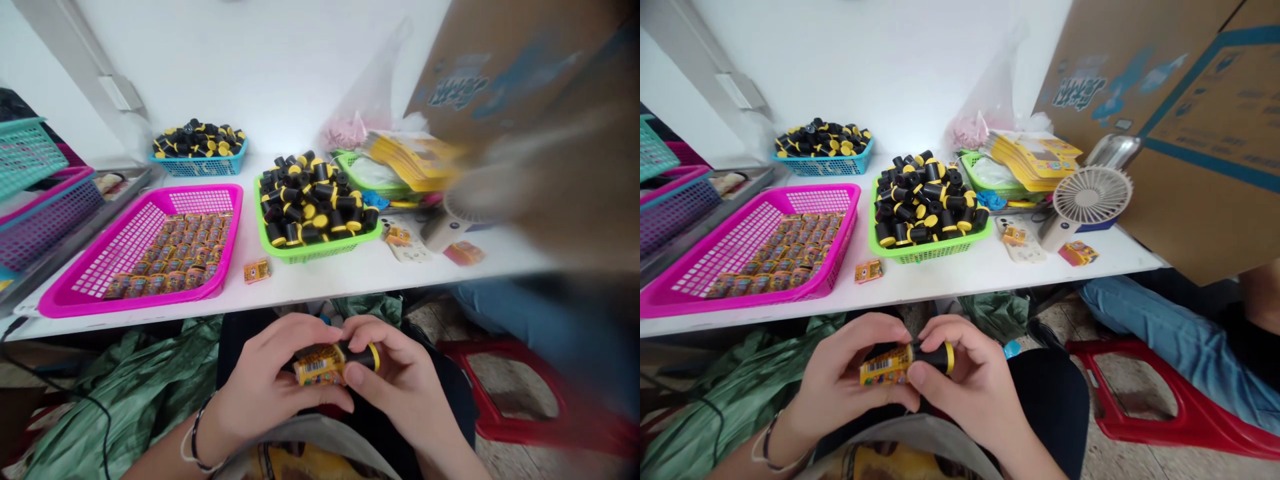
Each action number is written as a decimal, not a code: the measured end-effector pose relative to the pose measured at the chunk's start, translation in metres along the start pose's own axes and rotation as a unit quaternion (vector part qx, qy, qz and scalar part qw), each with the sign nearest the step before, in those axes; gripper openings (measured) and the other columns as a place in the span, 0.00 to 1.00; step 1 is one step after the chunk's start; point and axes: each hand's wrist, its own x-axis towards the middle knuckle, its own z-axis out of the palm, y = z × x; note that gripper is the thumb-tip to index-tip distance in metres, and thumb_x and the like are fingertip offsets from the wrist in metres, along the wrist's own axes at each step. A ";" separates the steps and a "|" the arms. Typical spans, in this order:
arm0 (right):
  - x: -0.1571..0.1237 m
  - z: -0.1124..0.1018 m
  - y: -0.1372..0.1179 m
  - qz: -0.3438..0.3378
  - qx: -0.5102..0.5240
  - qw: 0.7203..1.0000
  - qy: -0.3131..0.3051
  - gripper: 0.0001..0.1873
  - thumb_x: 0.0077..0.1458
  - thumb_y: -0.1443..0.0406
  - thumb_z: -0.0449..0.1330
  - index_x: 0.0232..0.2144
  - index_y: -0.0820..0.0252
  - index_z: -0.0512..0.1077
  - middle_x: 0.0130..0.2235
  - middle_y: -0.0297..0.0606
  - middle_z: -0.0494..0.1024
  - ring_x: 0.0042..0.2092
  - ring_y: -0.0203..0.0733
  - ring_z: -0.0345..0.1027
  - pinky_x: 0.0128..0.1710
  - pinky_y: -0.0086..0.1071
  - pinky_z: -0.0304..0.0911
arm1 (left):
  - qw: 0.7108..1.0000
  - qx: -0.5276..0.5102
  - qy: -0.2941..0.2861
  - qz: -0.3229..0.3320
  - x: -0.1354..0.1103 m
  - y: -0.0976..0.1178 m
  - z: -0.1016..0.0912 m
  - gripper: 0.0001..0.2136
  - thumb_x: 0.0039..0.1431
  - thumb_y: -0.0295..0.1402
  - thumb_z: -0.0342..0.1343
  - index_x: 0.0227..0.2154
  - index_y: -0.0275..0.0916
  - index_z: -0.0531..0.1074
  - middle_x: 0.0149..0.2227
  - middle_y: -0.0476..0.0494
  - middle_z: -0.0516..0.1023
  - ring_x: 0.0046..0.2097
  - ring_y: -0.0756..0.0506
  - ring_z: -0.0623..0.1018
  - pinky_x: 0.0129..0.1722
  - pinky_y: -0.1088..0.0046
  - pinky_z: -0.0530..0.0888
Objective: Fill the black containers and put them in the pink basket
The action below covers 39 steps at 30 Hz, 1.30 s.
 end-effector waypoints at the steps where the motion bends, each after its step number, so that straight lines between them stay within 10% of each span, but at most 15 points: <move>1: 0.000 0.001 0.000 -0.010 -0.012 1.000 0.003 0.07 0.54 0.68 0.70 0.35 0.52 0.79 0.38 0.36 0.82 0.39 0.38 0.79 0.38 0.27 0.75 | 1.000 0.002 0.001 -0.002 0.001 0.000 0.000 0.25 0.43 0.36 0.78 0.46 0.44 0.79 0.39 0.44 0.86 0.37 0.46 0.85 0.40 0.76 0.83; 10: -0.001 -0.002 0.002 -0.070 -0.182 0.981 0.001 0.15 0.67 0.66 0.59 0.50 0.45 0.79 0.48 0.40 0.77 0.49 0.40 0.77 0.47 0.28 0.75 | 0.996 -0.020 0.030 -0.080 -0.002 -0.006 0.006 0.17 0.48 0.32 0.75 0.42 0.42 0.82 0.42 0.41 0.87 0.41 0.42 0.86 0.45 0.71 0.83; 16: 0.000 -0.007 0.011 -0.050 -0.073 0.996 0.024 0.26 0.61 0.67 0.67 0.59 0.42 0.72 0.52 0.39 0.82 0.49 0.41 0.80 0.50 0.32 0.77 | 0.965 -0.150 0.033 -0.214 -0.006 -0.012 0.010 0.17 0.49 0.28 0.74 0.44 0.39 0.84 0.41 0.40 0.88 0.39 0.42 0.87 0.40 0.74 0.83; 22: 0.012 -0.008 0.000 -0.042 0.027 0.998 -0.046 0.25 0.57 0.67 0.70 0.55 0.43 0.74 0.43 0.35 0.87 0.46 0.44 0.83 0.28 0.26 0.79 | 0.828 -0.436 0.012 -0.352 -0.002 -0.016 0.020 0.16 0.44 0.35 0.78 0.38 0.38 0.85 0.33 0.42 0.88 0.33 0.46 0.86 0.33 0.74 0.83; 26: 0.017 -0.009 -0.005 -0.066 -0.032 0.994 -0.077 0.21 0.65 0.67 0.63 0.58 0.45 0.71 0.51 0.39 0.85 0.53 0.45 0.80 0.45 0.36 0.81 | 0.741 -0.545 0.006 -0.392 0.002 -0.017 0.026 0.16 0.47 0.39 0.76 0.39 0.39 0.85 0.34 0.44 0.87 0.34 0.48 0.86 0.35 0.77 0.83; 32: 0.012 -0.009 -0.003 -0.168 -0.291 0.941 -0.044 0.26 0.65 0.72 0.59 0.62 0.47 0.69 0.60 0.39 0.77 0.62 0.42 0.71 0.61 0.37 0.70 | 0.746 -0.550 0.068 -0.371 0.009 -0.018 0.026 0.14 0.50 0.38 0.75 0.39 0.40 0.84 0.38 0.47 0.87 0.38 0.49 0.86 0.39 0.79 0.83; 39: 0.012 0.001 0.002 -0.212 -0.328 0.920 -0.041 0.32 0.56 0.70 0.65 0.62 0.52 0.65 0.61 0.43 0.75 0.61 0.48 0.69 0.64 0.44 0.65 | 0.739 -0.552 0.100 -0.374 0.015 -0.013 0.034 0.15 0.49 0.39 0.75 0.37 0.37 0.82 0.34 0.47 0.85 0.33 0.51 0.83 0.38 0.79 0.82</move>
